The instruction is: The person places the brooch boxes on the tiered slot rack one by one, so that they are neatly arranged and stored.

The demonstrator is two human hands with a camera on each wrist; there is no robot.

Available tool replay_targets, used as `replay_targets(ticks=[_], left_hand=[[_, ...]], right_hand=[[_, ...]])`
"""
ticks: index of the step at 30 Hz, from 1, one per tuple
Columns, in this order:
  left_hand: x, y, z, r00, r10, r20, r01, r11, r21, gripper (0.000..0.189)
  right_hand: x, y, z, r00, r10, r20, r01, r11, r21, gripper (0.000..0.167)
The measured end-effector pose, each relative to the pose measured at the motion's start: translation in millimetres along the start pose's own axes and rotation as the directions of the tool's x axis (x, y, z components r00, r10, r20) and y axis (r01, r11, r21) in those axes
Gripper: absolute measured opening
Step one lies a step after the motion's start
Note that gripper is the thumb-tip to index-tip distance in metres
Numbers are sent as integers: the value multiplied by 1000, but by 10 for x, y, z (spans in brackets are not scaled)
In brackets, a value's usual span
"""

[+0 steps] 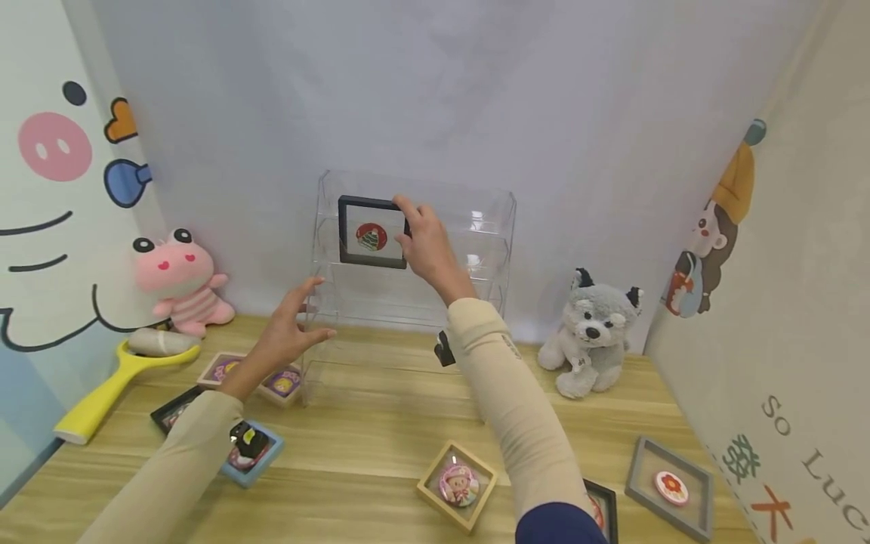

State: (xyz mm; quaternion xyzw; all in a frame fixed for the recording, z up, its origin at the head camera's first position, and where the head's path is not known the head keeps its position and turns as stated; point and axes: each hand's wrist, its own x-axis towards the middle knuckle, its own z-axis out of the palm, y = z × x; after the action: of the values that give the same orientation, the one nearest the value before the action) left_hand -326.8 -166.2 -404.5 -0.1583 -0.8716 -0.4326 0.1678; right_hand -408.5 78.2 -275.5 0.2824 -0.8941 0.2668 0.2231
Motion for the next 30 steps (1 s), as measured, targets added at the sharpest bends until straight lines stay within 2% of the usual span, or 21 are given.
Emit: replay_targets(ticks=[7,15,19,23,30], left_hand=[[16,16,20,1000,9,-5,-9,1000,-5,88],[14,17,32,1000,2,4,-2,1000,-15,88],[35,7,36,1000,5,-5,-5,1000,-9,88],[38,11,28,1000,2,-7,-2,1000,-8,88],[8,18,-2,1000,-15,9,15,1000,-7,89]], right_hand=[[-31,22,-16,999,-25,-31,25,1000,-6,55],[-59,44,-52,1000,-7,-22,7,1000,15,57],[-99,45,-126,998,-14,-66,17,998,52,58],[-195,91,-226,992,-25,-123,39,993,108,58],[-512,251,-422,990,3,-139,24,981,194,58]])
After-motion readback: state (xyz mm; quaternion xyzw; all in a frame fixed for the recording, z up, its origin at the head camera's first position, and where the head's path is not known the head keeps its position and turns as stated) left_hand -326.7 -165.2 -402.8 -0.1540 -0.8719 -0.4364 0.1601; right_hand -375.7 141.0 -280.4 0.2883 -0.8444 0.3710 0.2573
